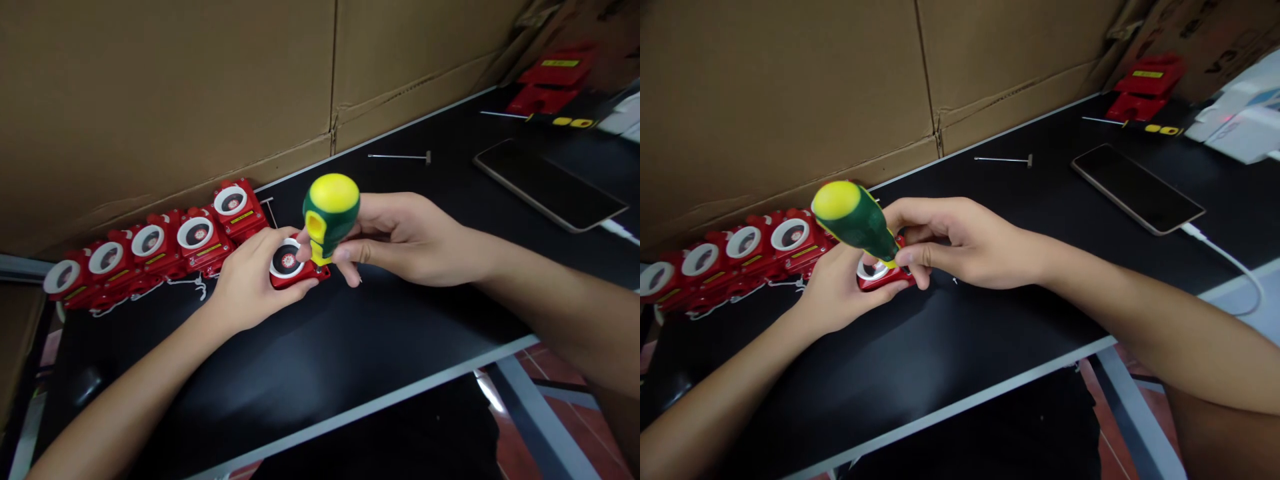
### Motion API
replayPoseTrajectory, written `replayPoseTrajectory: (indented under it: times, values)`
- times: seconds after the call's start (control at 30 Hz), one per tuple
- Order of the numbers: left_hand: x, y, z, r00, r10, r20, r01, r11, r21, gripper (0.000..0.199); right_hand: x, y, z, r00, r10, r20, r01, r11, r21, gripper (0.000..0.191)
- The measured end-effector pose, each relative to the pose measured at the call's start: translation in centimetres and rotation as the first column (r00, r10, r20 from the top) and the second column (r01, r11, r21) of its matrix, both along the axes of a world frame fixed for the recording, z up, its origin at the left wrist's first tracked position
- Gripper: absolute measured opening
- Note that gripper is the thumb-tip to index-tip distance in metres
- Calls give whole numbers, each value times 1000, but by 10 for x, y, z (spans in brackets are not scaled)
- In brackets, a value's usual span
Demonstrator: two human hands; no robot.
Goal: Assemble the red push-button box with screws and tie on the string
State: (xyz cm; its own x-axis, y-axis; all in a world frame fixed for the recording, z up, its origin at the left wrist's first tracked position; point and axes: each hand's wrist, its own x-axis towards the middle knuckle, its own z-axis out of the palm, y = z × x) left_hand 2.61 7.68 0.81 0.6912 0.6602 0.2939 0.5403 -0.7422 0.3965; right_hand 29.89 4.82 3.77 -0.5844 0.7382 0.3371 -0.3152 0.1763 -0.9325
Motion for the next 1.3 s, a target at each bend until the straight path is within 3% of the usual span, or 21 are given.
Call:
replayPoseTrajectory:
  times: [0.1, 0.27, 0.37, 0.43, 0.6, 0.67, 0.8, 0.97, 1.1, 1.23, 1.3]
  values:
    - [0, 0, 0, 1000, -3, -3, 3, 1000, 7, 54, -7, -2, -2, 998, -63, -30, 62, 997, -41, 27]
    - [3, 0, 4, 1000, 3, -27, -5, 998, -56, 52, -16, -8, 0, 969, -239, 65, 243, 968, -57, 45]
    - [4, 0, 5, 999, 7, -38, -11, 996, -86, 48, -16, -10, 1, 961, -261, 92, 266, 963, -45, 48]
    - [3, 0, 5, 1000, 5, -30, -6, 998, -64, 49, -12, -8, 1, 969, -227, 96, 232, 972, -39, 47]
    - [1, 0, 3, 1000, -18, -15, 18, 1000, -24, 50, 4, 1, -2, 996, 48, 81, -50, 999, 19, 26]
    - [1, 0, 3, 1000, -18, -20, 17, 999, -34, 49, 8, 4, -2, 990, 89, 106, -94, 995, 46, 21]
    - [2, 1, 5, 1000, -1, -28, -1, 998, -56, 53, 6, 5, 0, 993, 11, 121, -15, 999, 31, 17]
    - [2, 0, 6, 999, 9, -37, -11, 999, -52, 53, -6, 1, -1, 995, -98, 36, 98, 995, -25, 32]
    - [4, -1, 6, 998, 28, -52, -31, 997, -65, 53, -15, -4, -2, 975, -213, 59, 216, 975, -51, 43]
    - [4, -1, 6, 998, 35, -58, -40, 995, -90, 52, -17, -6, -5, 962, -260, 80, 266, 961, -72, 52]
    - [4, -2, 5, 999, 26, -47, -30, 996, -84, 52, -14, -5, -6, 971, -231, 65, 235, 970, -69, 50]
